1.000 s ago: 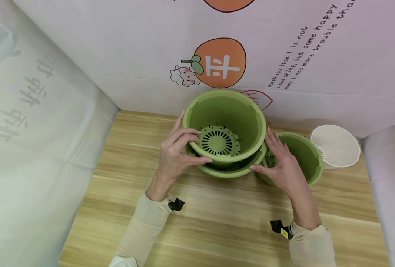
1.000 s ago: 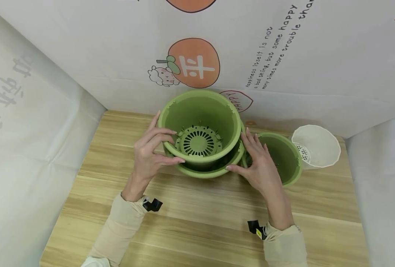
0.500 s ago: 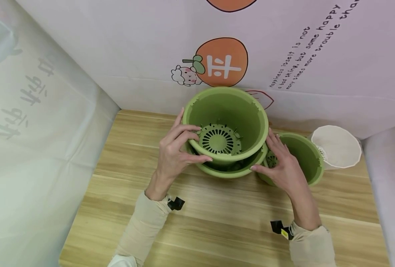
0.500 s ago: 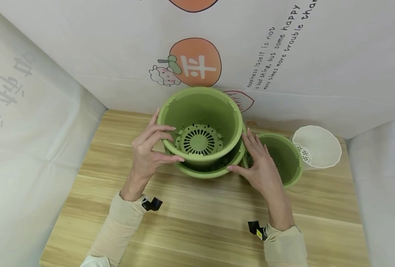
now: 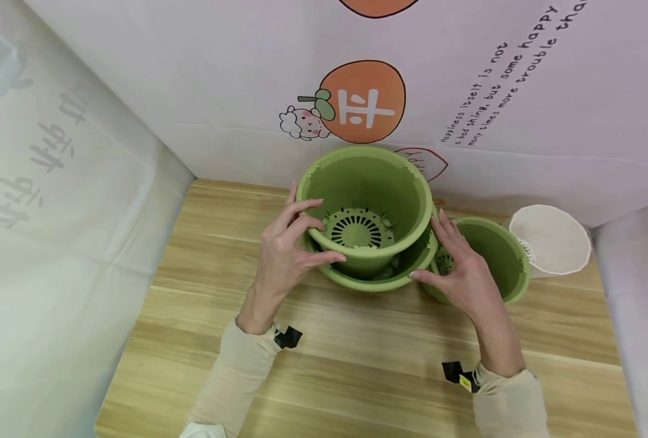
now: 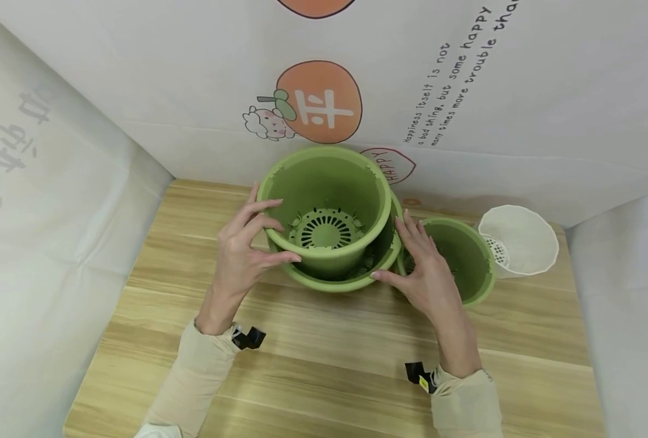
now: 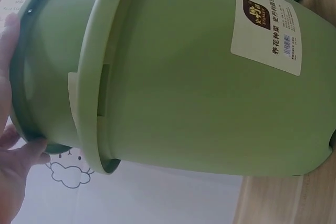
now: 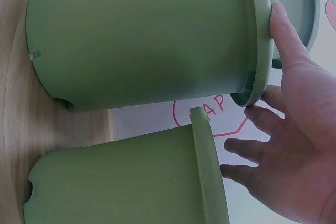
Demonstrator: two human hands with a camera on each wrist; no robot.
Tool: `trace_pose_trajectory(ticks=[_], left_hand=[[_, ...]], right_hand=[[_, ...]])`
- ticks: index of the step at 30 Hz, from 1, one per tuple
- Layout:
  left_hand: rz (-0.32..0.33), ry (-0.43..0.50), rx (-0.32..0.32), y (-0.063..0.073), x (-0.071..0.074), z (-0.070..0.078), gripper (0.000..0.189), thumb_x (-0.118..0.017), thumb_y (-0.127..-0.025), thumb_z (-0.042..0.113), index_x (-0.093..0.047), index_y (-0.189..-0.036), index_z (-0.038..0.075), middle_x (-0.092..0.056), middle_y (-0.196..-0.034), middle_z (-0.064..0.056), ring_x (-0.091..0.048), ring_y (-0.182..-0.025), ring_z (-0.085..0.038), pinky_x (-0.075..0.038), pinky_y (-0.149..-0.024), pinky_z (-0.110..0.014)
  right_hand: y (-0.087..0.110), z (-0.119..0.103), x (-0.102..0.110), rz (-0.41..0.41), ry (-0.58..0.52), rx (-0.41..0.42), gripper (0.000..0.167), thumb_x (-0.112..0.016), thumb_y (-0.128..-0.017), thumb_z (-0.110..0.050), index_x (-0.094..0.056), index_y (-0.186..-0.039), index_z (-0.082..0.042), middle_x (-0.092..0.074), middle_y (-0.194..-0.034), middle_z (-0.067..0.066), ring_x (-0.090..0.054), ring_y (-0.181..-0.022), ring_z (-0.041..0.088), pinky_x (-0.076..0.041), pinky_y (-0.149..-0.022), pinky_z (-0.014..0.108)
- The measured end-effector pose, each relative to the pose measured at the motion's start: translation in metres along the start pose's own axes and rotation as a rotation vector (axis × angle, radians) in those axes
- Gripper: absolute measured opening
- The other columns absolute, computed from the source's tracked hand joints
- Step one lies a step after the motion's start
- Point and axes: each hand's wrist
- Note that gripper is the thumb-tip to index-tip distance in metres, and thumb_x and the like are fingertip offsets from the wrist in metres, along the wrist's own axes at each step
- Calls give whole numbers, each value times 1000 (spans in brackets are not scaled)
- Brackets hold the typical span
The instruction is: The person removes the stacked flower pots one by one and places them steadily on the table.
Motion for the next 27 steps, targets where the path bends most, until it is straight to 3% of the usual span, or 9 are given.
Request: trace_pose_trajectory(ticks=[6,15,21,27], left_hand=[[-22,-60,33,2,0,2,57,-80,-64,54,-65,-80,2,-65,-121,-19,-39,-137,-46,-42,-108,-38],[-3,-128,67,3,2,6,64,-62,-74,66,-64,-81,3,-66,-119,-18,-42,-136,-42,-43,-107,-39],[33,-90,66,2,0,7,63,-66,-72,64,-65,-80,2,-68,-111,-16,-46,-134,-43,-43,-108,-38],[83,-23,11,-5,-3,7,61,-73,-67,60,-66,-81,0,-66,-105,-17,-45,-134,-43,-43,-108,-40]], right_hand=[[-1,-1,-1,-2,-12,-1,104,-89,-74,-27,-27,-158,-25,-16,-164,-9,-16,-150,28,-36,-100,68],[0,-1,-3,-4,-51,-8,104,-88,-75,-24,-26,-158,-26,-19,-164,-3,-22,-147,39,-30,-107,67],[0,0,-3,-1,-48,-3,104,-88,-75,-24,-25,-158,-26,-20,-164,0,-20,-148,36,-30,-106,67],[1,1,-3,5,-56,-5,105,-88,-75,-23,-24,-158,-30,-20,-164,-1,-19,-149,31,-30,-107,67]])
Point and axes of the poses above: each hand's wrist, its own y-axis away from the middle knuckle, its own x-axis out of the back of the hand, z = x × y
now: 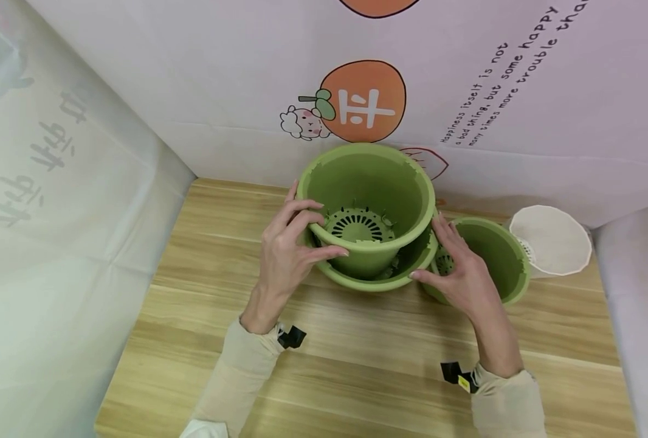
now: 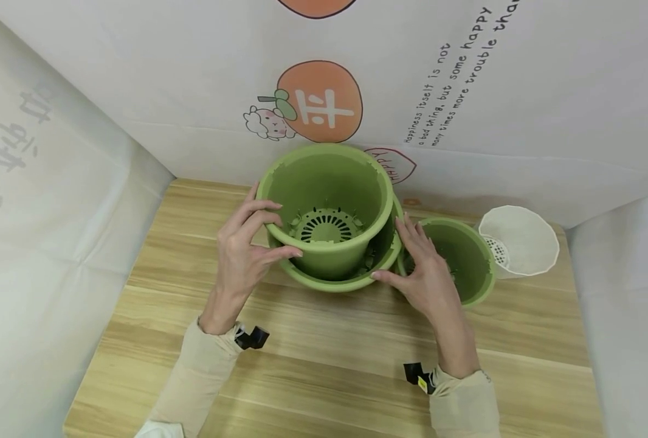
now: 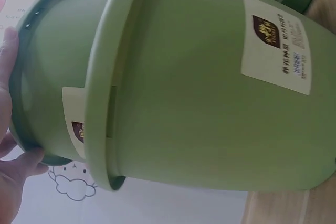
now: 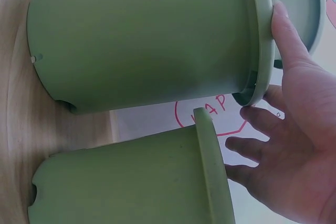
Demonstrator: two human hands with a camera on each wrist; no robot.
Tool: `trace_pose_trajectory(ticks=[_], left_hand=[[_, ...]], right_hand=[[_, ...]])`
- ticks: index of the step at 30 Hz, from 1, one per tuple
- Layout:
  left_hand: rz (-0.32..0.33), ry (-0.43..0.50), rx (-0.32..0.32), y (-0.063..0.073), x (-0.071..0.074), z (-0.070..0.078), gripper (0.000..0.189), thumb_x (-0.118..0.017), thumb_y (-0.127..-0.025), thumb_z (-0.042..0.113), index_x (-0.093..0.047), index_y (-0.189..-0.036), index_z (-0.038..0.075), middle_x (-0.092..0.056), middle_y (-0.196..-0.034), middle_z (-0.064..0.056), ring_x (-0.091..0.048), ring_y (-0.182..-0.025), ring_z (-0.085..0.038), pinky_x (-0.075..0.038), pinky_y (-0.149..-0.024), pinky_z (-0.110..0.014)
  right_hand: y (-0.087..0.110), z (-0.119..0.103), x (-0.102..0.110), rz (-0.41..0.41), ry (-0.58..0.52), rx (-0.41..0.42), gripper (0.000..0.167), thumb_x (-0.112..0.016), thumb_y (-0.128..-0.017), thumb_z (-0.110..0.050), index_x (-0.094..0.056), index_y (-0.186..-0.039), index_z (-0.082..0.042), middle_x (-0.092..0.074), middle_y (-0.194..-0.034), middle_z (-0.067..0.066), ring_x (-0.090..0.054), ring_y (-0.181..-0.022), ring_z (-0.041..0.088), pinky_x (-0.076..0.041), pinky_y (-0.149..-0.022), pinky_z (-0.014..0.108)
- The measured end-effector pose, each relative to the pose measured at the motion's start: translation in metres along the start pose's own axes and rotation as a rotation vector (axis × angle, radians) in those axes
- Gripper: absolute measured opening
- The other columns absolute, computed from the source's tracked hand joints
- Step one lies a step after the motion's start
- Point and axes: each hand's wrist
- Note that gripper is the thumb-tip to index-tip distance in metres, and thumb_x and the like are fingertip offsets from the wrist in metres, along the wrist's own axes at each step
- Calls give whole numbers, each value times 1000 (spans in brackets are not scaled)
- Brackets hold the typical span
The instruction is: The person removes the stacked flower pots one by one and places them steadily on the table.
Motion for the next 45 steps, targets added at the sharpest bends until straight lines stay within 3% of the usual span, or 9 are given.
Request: trace_pose_trajectory(ticks=[4,12,16,26,45], left_hand=[[17,18,-31,-5,1,2,62,-73,-68,61,-65,-79,1,-66,-103,-16,-45,-134,-43,-44,-108,-40],[32,62,-78,-13,2,6,63,-71,-71,64,-65,-78,2,-66,-103,-16,-46,-133,-43,-44,-108,-42],[29,93,-103,-14,2,7,61,-74,-70,61,-65,-78,1,-65,-101,-16,-45,-134,-44,-44,-108,-43],[35,132,-114,-14,0,7,60,-76,-69,58,-64,-77,0,-66,-102,-17,-43,-135,-44,-45,-106,-43],[105,146,-181,-23,3,0,64,-79,-67,59,-65,-80,-2,-63,-94,-19,-59,-114,-41,-48,-102,-46]], right_hand=[[0,0,0,3,-9,-4,105,-87,-76,-22,-22,-158,-32,-20,-164,-4,-19,-149,32,-29,-108,67],[1,0,-1,12,-22,-17,100,-87,-76,-22,-28,-157,-32,-22,-163,8,-20,-148,35,-30,-106,68],[2,0,-1,14,-26,-20,98,-88,-76,-21,-32,-156,-33,-22,-162,8,-21,-148,34,-34,-104,67],[2,1,-2,29,-39,-14,97,-88,-75,-18,-35,-154,-34,-23,-162,5,-22,-148,33,-37,-101,66],[1,2,-4,14,-33,-28,102,-87,-77,-20,-24,-157,-36,-20,-163,-3,-20,-149,30,-37,-100,67]])
Point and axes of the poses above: each hand's wrist, its own y-axis away from the middle knuckle, its own x-axis out of the back of the hand, z = x × y
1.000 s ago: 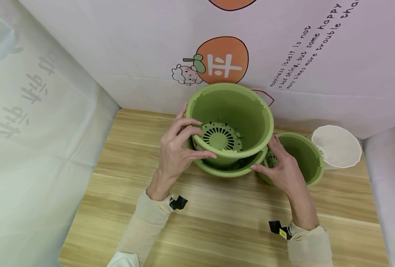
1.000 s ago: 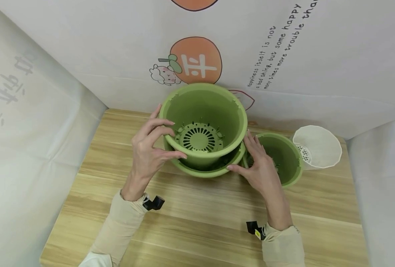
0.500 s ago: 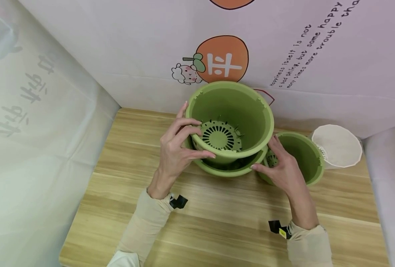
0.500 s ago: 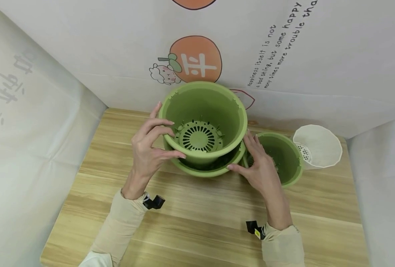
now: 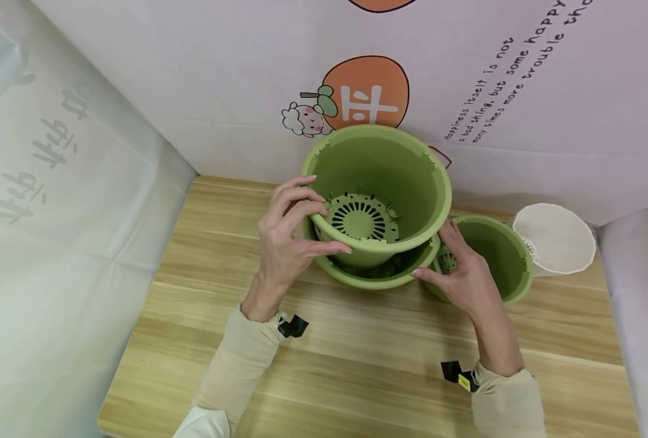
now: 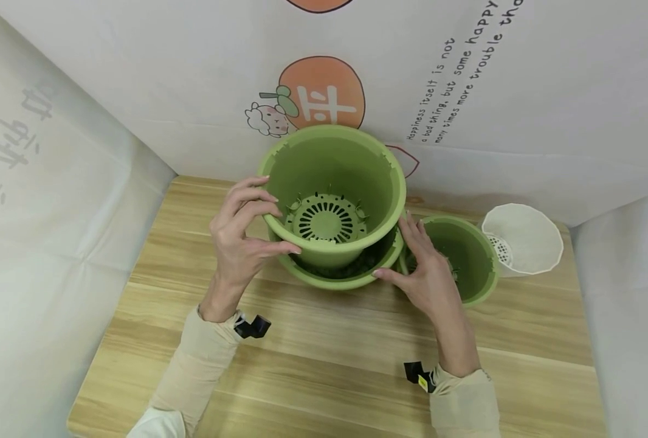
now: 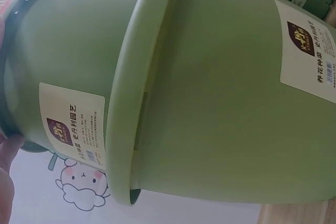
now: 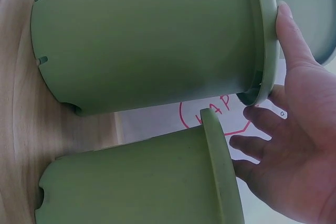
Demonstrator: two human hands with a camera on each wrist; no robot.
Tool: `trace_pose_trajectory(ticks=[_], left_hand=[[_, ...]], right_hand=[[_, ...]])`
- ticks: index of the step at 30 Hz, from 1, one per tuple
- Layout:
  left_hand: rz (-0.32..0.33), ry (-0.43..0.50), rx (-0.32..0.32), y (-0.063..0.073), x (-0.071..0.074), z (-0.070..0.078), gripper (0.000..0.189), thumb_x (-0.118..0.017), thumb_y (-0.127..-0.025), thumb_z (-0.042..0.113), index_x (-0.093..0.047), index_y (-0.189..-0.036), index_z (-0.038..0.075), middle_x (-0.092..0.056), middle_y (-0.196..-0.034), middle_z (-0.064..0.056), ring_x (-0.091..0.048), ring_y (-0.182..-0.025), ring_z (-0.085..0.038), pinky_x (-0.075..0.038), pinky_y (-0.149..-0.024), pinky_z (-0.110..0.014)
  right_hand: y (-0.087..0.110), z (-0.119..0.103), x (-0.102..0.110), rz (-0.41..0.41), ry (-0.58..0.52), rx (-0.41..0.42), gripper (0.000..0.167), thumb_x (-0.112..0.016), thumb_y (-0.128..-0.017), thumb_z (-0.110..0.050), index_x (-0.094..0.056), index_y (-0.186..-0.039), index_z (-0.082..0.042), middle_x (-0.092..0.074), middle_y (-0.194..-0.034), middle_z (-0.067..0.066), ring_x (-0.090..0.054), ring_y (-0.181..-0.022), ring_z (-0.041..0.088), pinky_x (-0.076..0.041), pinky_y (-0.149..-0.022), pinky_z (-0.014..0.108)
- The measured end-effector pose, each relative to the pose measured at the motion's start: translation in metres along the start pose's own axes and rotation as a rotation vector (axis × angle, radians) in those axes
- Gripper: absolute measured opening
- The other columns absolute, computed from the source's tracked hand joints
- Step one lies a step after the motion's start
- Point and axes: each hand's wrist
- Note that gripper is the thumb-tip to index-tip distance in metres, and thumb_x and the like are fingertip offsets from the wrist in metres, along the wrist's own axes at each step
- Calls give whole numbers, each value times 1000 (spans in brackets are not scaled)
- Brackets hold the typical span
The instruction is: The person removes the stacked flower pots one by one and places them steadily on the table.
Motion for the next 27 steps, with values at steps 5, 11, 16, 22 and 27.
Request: trace_pose_trajectory(ticks=[5,11,16,22,27], left_hand=[[6,-5,-6,-4,1,1,63,-80,-67,58,-65,-81,-2,-62,-93,-18,-59,-113,-40,-49,-101,-45],[37,9,-24,-12,1,3,62,-80,-69,58,-65,-81,-1,-61,-92,-19,-59,-111,-41,-49,-100,-46],[66,35,-46,-21,1,5,61,-80,-71,57,-66,-82,-1,-61,-91,-19,-59,-110,-42,-48,-100,-49],[72,50,-42,-28,3,9,59,-82,-73,55,-67,-81,-1,-60,-91,-18,-58,-111,-41,-47,-101,-50],[91,51,-33,-31,4,13,56,-84,-73,53,-67,-81,0,-60,-89,-16,-58,-109,-39,-47,-100,-50]], right_hand=[[0,0,-1,-1,-1,-5,102,-86,-77,-20,-24,-157,-36,-21,-162,-2,-20,-149,30,-37,-101,67],[0,-1,0,6,1,2,104,-87,-76,-19,-24,-157,-37,-20,-163,-4,-22,-148,31,-38,-100,66],[0,-1,0,4,-8,1,105,-87,-76,-18,-23,-157,-38,-20,-163,-4,-22,-148,32,-37,-100,66],[0,-1,0,2,-10,-7,105,-87,-76,-18,-22,-156,-39,-20,-163,-6,-23,-148,31,-37,-101,65],[-1,-1,1,5,-5,-9,106,-88,-76,-17,-23,-156,-41,-22,-163,-8,-22,-148,31,-36,-103,65]])
Point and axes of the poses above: each hand's wrist, its own y-axis away from the middle knuckle, its own x-axis out of the back of the hand, z = x × y
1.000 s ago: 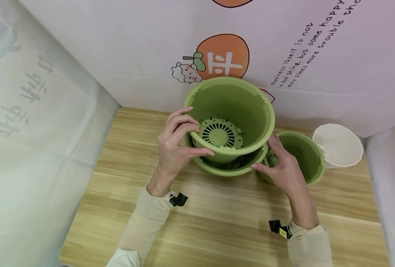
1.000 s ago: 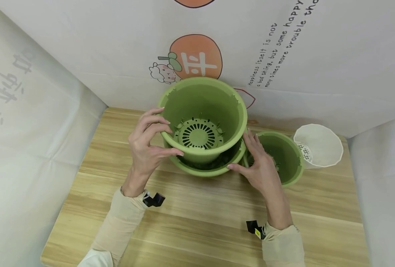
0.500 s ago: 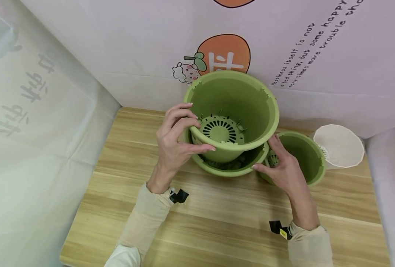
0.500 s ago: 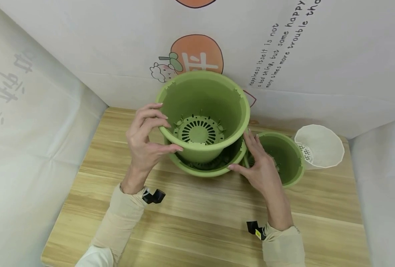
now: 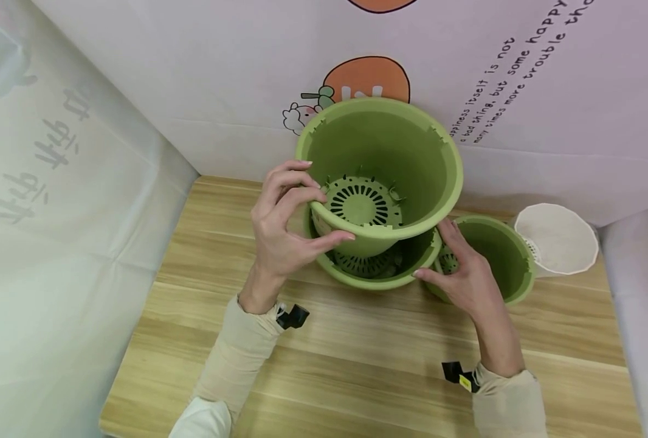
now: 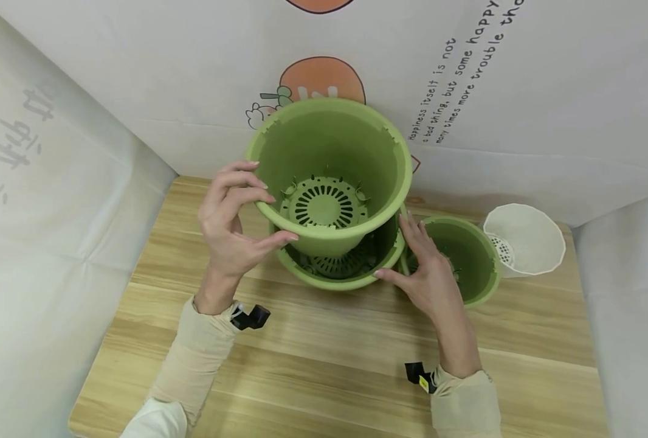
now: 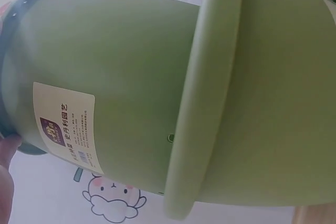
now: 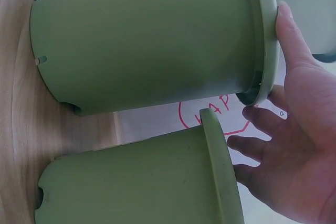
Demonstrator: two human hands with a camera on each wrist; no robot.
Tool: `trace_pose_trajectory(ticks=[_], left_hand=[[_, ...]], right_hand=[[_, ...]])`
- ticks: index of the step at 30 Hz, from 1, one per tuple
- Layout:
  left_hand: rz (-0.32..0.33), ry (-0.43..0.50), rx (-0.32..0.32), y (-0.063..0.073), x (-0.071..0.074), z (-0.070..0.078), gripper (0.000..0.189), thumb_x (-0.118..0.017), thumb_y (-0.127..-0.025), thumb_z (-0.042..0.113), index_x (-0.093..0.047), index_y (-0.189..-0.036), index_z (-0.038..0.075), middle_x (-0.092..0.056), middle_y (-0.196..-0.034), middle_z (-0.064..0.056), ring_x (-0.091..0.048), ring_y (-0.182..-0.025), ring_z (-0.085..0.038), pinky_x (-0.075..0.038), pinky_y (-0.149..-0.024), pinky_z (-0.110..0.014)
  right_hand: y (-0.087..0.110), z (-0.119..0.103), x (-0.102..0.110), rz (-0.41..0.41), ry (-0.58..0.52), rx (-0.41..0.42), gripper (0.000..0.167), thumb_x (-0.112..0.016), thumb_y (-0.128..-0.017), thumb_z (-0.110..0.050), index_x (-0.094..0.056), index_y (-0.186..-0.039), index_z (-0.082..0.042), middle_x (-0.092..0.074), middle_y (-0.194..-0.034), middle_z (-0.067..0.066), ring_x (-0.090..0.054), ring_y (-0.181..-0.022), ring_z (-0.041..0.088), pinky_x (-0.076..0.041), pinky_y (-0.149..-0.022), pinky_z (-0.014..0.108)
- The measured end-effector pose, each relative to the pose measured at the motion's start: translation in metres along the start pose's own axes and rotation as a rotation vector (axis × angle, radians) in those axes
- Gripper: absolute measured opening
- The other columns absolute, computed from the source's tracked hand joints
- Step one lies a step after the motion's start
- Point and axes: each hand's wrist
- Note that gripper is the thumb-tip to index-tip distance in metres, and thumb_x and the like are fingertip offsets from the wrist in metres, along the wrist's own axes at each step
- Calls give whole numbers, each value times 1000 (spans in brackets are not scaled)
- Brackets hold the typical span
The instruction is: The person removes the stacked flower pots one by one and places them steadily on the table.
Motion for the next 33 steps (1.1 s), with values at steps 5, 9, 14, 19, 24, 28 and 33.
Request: trace_pose_trajectory(ticks=[5,9,14,19,24,28,33], left_hand=[[24,-17,-6,-4,2,4,56,-84,-73,54,-67,-79,1,-60,-88,-15,-59,-106,-37,-47,-99,-50],[55,-27,-18,-8,5,5,56,-84,-73,53,-67,-78,1,-60,-86,-16,-59,-103,-38,-47,-98,-50],[95,-37,-47,-14,9,5,55,-85,-72,52,-66,-76,0,-58,-84,-16,-59,-98,-40,-48,-97,-51],[135,-52,-68,-17,15,5,56,-85,-73,52,-65,-75,0,-57,-83,-16,-58,-97,-38,-48,-95,-52],[153,-65,-59,-19,20,5,56,-84,-73,53,-66,-75,0,-56,-83,-16,-57,-98,-37,-47,-95,-53],[170,-77,-56,-20,24,5,57,-85,-71,54,-66,-75,0,-56,-82,-16,-57,-97,-38,-46,-95,-53],[211,-87,-60,-22,28,4,58,-86,-69,54,-66,-74,0,-55,-81,-17,-56,-93,-40,-46,-94,-54]], right_hand=[[1,0,0,0,1,4,105,-87,-77,-19,-23,-157,-39,-22,-162,-6,-22,-149,31,-34,-104,66],[2,0,0,11,-1,28,105,-88,-75,-17,-24,-157,-35,-24,-162,0,-23,-148,30,-33,-106,65],[1,0,-1,16,-11,37,106,-88,-74,-16,-25,-157,-31,-24,-162,-2,-23,-148,27,-33,-106,65],[1,1,-1,9,-4,28,105,-88,-75,-18,-25,-158,-30,-23,-162,-5,-23,-148,28,-32,-106,66],[1,1,-2,8,-5,26,105,-88,-75,-18,-25,-158,-30,-23,-162,-5,-23,-148,30,-32,-106,66],[2,0,-2,10,-10,24,104,-88,-75,-17,-26,-158,-29,-24,-162,-4,-23,-148,34,-29,-109,66],[2,-2,-3,19,-4,20,103,-88,-75,-19,-27,-158,-27,-25,-162,-2,-22,-148,37,-19,-116,62]])
Point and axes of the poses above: each hand's wrist, its own y-axis away from the middle knuckle, its own x-axis out of the back of the hand, z = x × y
